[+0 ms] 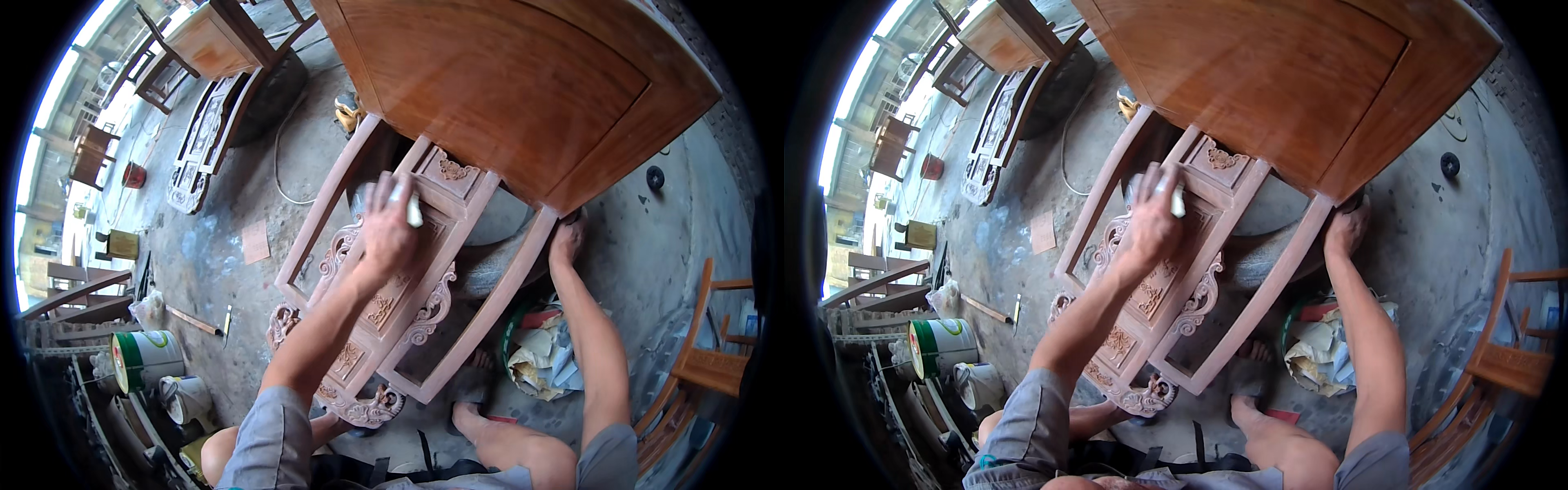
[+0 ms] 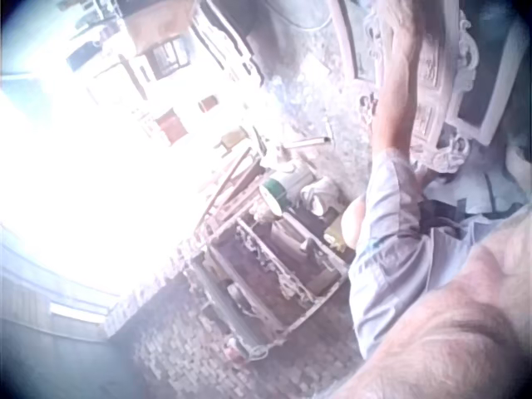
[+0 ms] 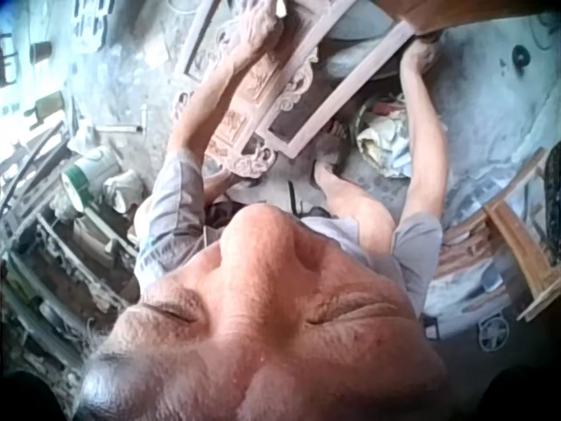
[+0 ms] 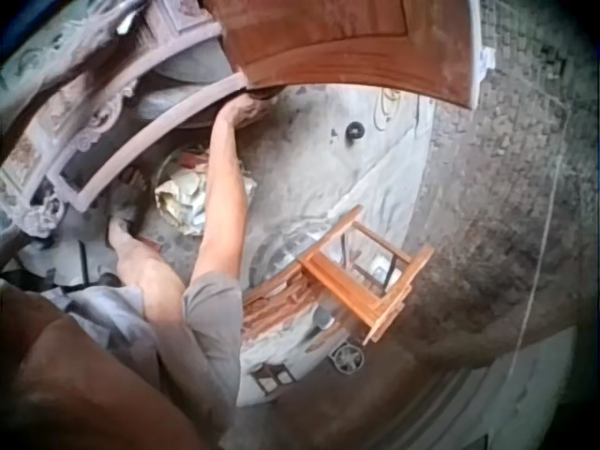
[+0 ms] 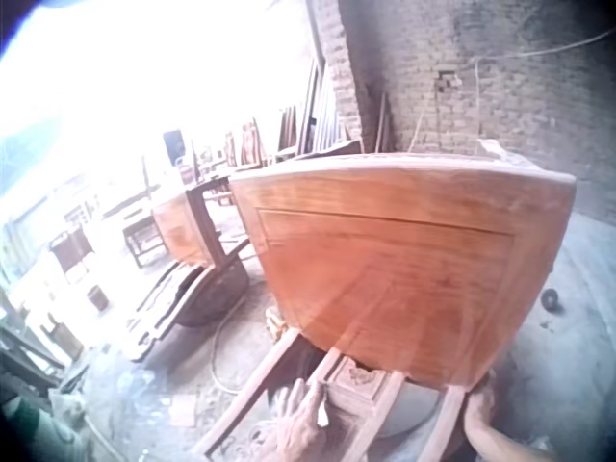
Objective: The person sits on the floor and wipes a carved wooden furniture piece with a cloth. They repeatedly rub the surface and carved details, moving the cloth across different sections of the piece.
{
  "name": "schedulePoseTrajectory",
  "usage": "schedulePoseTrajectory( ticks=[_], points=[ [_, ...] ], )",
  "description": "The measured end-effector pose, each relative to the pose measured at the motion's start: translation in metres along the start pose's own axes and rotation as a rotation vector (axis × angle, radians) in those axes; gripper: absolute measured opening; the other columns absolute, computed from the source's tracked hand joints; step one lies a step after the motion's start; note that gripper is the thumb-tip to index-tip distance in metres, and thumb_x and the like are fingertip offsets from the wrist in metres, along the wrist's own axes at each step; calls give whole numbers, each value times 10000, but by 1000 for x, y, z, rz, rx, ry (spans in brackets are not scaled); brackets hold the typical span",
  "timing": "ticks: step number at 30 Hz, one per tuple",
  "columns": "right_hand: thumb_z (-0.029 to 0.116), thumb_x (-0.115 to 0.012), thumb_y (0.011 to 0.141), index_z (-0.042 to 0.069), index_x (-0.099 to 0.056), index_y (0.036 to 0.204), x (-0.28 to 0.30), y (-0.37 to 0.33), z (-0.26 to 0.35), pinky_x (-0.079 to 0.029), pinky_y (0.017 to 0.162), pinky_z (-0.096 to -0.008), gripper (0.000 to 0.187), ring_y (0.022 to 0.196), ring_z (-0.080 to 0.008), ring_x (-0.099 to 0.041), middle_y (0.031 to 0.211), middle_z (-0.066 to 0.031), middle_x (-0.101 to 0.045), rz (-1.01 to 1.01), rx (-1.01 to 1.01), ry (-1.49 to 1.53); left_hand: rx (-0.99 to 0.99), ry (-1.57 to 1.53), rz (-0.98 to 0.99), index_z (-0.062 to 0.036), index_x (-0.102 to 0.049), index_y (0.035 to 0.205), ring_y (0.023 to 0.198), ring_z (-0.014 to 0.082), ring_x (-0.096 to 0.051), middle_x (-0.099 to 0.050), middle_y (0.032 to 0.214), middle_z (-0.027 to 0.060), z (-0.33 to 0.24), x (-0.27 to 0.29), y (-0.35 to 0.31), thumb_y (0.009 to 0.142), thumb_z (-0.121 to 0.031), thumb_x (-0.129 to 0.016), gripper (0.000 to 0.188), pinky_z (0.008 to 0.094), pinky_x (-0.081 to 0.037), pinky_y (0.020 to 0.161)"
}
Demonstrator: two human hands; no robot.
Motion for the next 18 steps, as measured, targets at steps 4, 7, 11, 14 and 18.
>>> schedulePoseTrajectory(
  ticks=[4, 7, 11, 14, 18],
  points=[
    [457, -489, 1096, -36, -499, 1473, 2, -15, 7, -404, 1168, -494, 621, 1386, -458, -512, 1454, -307, -561, -3, -14, -37, -34, -177, 36, -18, -500, 1528, 1421, 483, -493, -531, 1518, 305, -30, -13, -43, 809, -37, -672, 739, 558, -391, 1216],
    [403, -470, 1099, -45, -500, 1466, 4, -6, 7, -402, 1163, -504, 580, 1377, -472, -511, 1447, -315, -562, -16, 16, -43, -111, -109, 92, -23, -477, 1547, 1425, 506, -476, -550, 1486, 320, -31, 0, -35, 807, -110, -753, 795, 565, -381, 1220],
    [390, -454, 1099, -55, -508, 1454, 5, -11, 11, -394, 1163, -513, 572, 1373, -485, -507, 1443, -327, -558, -34, 45, -43, -104, -37, -35, 53, -491, 1518, 1410, 481, -510, -559, 1475, 327, 0, -2, -21, 885, -32, -656, 660, 557, -388, 1213],
    [371, -448, 1101, -60, -515, 1448, 6, -14, 22, -394, 1165, -508, 557, 1372, -483, -510, 1443, -328, -558, -14, 16, -49, -227, -166, 128, 48, -498, 1507, 1416, 438, -532, -598, 1452, 292, -38, -13, -44, 839, -5, -665, 690, 523, -436, 1192],
    [336, -442, 1099, -81, -506, 1450, 10, -16, 29, -394, 1173, -504, 549, 1374, -480, -511, 1455, -335, -549, -7, 7, -58, -240, -165, 78, 43, -497, 1506, 1395, 428, -559, -626, 1433, 265, 2, -2, -16, 836, 8, -669, 693, 493, -453, 1184]
  ],
)
Point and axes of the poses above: each hand's wrist, its own y-axis towards the middle knuckle, its own x-axis out of the back of the hand, z = x × y, the point moved 1 cm from there along y, towards the middle knuckle
